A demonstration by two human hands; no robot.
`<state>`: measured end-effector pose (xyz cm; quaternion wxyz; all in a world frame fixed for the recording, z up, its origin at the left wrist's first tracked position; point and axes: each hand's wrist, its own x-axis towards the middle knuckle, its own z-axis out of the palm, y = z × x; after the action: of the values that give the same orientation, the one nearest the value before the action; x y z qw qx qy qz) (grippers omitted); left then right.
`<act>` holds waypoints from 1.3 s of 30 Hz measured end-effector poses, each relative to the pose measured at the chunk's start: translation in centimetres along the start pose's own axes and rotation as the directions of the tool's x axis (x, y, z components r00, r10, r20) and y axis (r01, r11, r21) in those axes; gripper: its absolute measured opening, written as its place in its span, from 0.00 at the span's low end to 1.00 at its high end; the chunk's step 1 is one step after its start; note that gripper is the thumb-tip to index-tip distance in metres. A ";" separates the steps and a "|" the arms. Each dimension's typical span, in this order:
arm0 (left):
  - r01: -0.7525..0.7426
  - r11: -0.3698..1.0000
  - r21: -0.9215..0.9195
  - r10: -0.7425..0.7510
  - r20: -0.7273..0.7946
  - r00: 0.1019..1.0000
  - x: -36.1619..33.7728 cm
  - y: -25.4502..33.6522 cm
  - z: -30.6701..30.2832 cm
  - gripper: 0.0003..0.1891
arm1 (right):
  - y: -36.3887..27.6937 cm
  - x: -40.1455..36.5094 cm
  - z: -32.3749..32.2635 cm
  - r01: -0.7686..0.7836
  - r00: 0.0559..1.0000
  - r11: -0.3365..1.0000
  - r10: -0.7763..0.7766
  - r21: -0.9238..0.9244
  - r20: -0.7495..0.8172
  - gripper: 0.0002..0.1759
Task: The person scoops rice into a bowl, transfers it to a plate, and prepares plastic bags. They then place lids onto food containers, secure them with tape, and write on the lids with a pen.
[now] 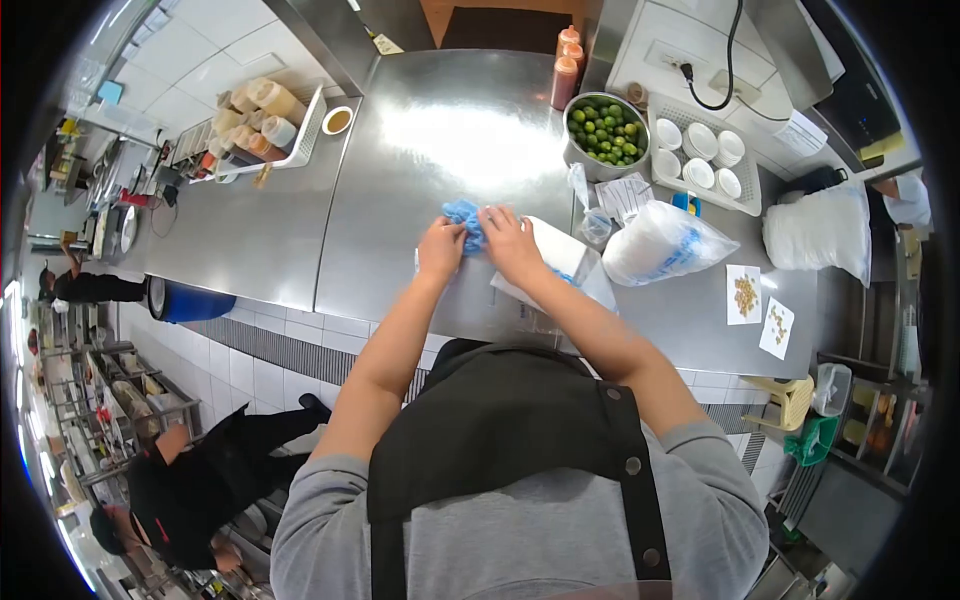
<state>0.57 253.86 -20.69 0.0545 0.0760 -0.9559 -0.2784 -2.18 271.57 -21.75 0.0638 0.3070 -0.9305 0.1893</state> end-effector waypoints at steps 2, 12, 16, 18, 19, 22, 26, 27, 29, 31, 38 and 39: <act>0.027 0.982 -0.189 -0.029 -0.010 1.000 0.0 -0.7 -0.5 0.11 | 0.4 1.6 1.5 0.047 0.988 0.994 -0.032 -0.096 0.151 0.18; 0.048 -0.526 -0.849 -0.442 0.321 0.838 1.8 -5.4 -11.1 0.14 | -0.3 0.8 -4.2 -0.338 0.940 0.369 0.077 0.866 0.334 0.30; 0.034 -0.602 -0.798 -0.395 0.335 0.855 3.6 -5.4 -11.8 0.12 | -2.4 -1.4 -7.3 -0.515 0.857 0.004 -0.001 0.857 0.515 0.38; 0.053 -0.606 -0.793 -0.372 0.342 0.863 4.2 -4.7 -11.9 0.12 | -4.3 -2.0 -8.0 -0.606 0.791 -0.047 0.070 0.794 0.608 0.40; 0.062 -0.607 -0.792 -0.362 0.345 0.866 4.3 -4.5 -11.9 0.12 | -4.7 -1.9 -7.8 -0.641 0.727 -0.222 0.133 0.735 0.674 0.31; 0.143 -0.621 -0.771 -0.209 0.338 0.918 4.4 -3.5 -11.7 0.14 | -4.7 -1.6 -6.9 -0.598 0.715 -0.451 0.073 0.662 0.696 0.17; 0.124 -0.340 -0.932 -0.337 0.244 0.909 3.8 1.4 -12.2 0.21 | -4.0 -1.6 -7.5 -0.482 0.736 -0.464 0.246 0.743 0.631 0.09; 0.132 -0.220 -0.967 -0.271 0.190 0.944 3.5 1.9 -12.0 0.25 | -3.7 -1.9 -7.9 -0.461 0.718 -0.475 0.297 0.750 0.630 0.08; 0.196 0.020 -0.980 -0.116 0.193 0.974 3.0 1.7 -12.4 0.38 | -3.2 -2.7 -8.8 -0.434 0.668 -0.471 0.404 0.768 0.625 0.08; 0.237 0.089 -0.967 -0.045 0.234 0.971 2.4 2.8 -13.3 0.37 | -2.4 -4.5 -9.1 -0.491 0.667 -0.361 0.430 0.793 0.608 0.09; 0.174 0.420 -0.891 -0.001 0.192 0.981 2.5 6.6 -14.9 0.37 | -1.9 -8.7 -13.9 -0.509 0.840 0.251 0.353 0.824 0.412 0.32; 0.147 0.526 -0.837 0.036 0.195 0.980 2.3 7.6 -15.4 0.37 | -1.7 -8.1 -14.7 -0.412 0.889 0.371 0.364 0.832 0.277 0.40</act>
<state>-0.34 251.76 -3.52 -0.0148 0.0440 -0.6976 -0.7150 5.36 280.48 -9.61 -0.1696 0.0730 -0.7472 0.6384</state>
